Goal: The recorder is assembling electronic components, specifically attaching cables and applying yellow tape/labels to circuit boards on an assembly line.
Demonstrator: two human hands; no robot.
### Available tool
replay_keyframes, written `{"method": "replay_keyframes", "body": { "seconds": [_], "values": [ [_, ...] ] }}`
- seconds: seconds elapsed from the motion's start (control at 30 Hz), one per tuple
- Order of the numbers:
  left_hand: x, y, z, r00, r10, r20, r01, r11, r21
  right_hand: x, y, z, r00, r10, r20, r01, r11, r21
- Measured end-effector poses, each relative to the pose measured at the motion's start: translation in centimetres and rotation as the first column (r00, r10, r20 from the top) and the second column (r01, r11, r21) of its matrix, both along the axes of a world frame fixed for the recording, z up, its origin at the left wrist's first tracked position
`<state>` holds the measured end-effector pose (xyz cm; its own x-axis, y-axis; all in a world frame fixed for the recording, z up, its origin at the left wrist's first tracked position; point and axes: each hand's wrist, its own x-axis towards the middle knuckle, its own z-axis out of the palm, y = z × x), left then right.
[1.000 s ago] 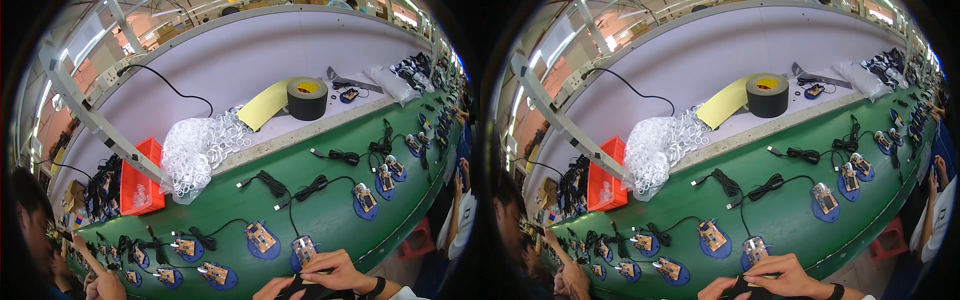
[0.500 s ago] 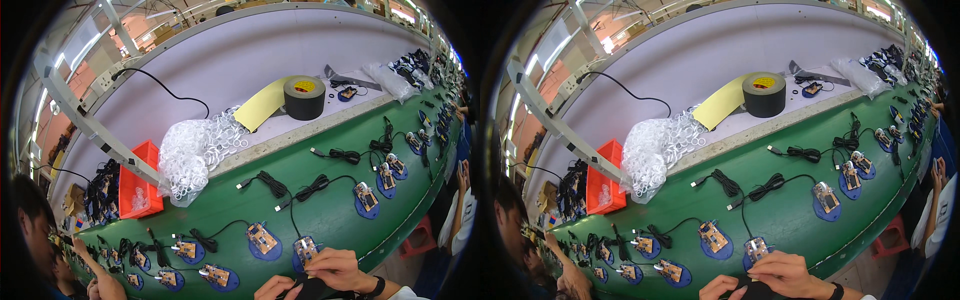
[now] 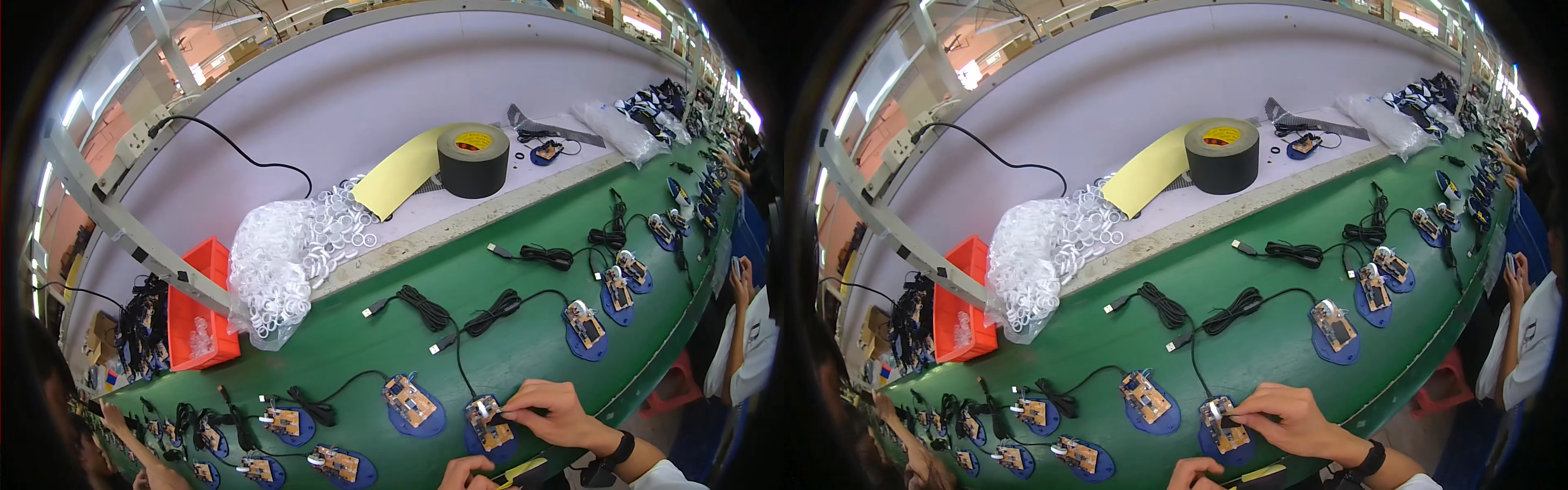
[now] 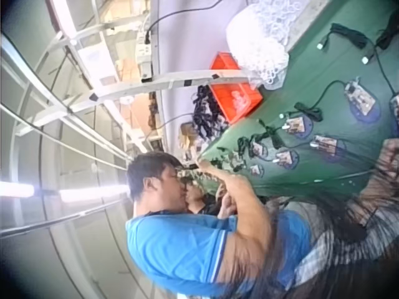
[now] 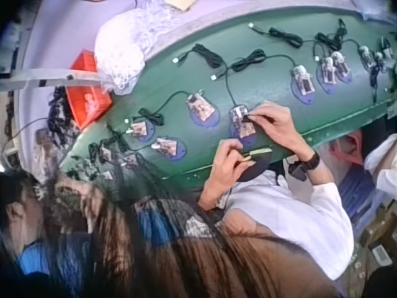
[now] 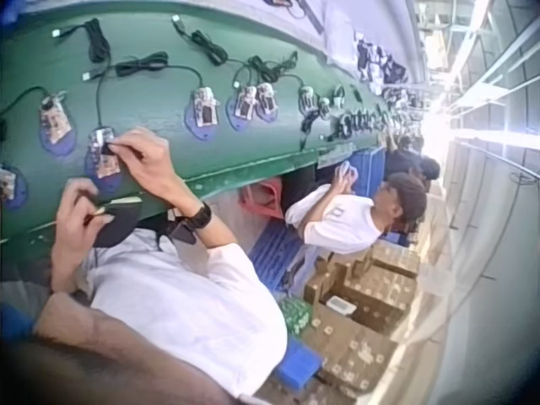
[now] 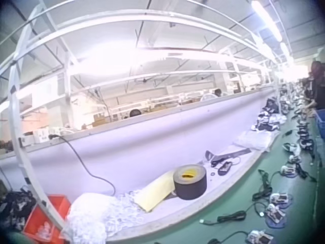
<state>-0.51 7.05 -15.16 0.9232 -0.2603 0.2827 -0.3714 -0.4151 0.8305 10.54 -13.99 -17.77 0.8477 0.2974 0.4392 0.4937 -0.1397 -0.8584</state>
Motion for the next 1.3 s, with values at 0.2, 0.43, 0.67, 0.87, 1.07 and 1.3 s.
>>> {"method": "replay_keyframes", "body": {
  "seconds": [0.2, 0.43, 0.67, 0.87, 1.07, 1.3],
  "values": [
    [0.7, -0.7, -1.4, 0.958, 0.002, 0.287, -0.073, 0.968, 0.239, 0.1, -0.1, 0.4, 0.998, 0.062, 0.022, -0.059, 0.992, -0.115],
    [0.8, -1.0, -2.3, 0.934, -0.022, 0.357, -0.09, 0.952, 0.294, -0.3, -1.3, -0.4, 0.986, 0.152, 0.074, -0.132, 0.966, -0.223],
    [0.7, -0.7, -3.0, 0.923, -0.041, 0.382, -0.105, 0.929, 0.355, -0.6, -1.4, -0.9, 0.978, 0.184, 0.103, -0.152, 0.954, -0.257],
    [1.4, -1.2, -2.2, 0.922, -0.095, 0.374, -0.083, 0.897, 0.433, -0.7, -1.4, -1.1, 0.973, 0.172, 0.153, -0.12, 0.947, -0.298],
    [1.5, -1.2, -2.5, 0.929, -0.122, 0.348, -0.067, 0.871, 0.486, -1.0, -1.3, -1.0, 0.967, 0.132, 0.218, -0.044, 0.93, -0.366],
    [1.6, -1.1, -2.2, 0.941, -0.128, 0.314, -0.05, 0.864, 0.502, -1.2, -0.3, -0.1, 0.949, -0.052, 0.311, 0.171, 0.913, -0.371]
  ]
}}
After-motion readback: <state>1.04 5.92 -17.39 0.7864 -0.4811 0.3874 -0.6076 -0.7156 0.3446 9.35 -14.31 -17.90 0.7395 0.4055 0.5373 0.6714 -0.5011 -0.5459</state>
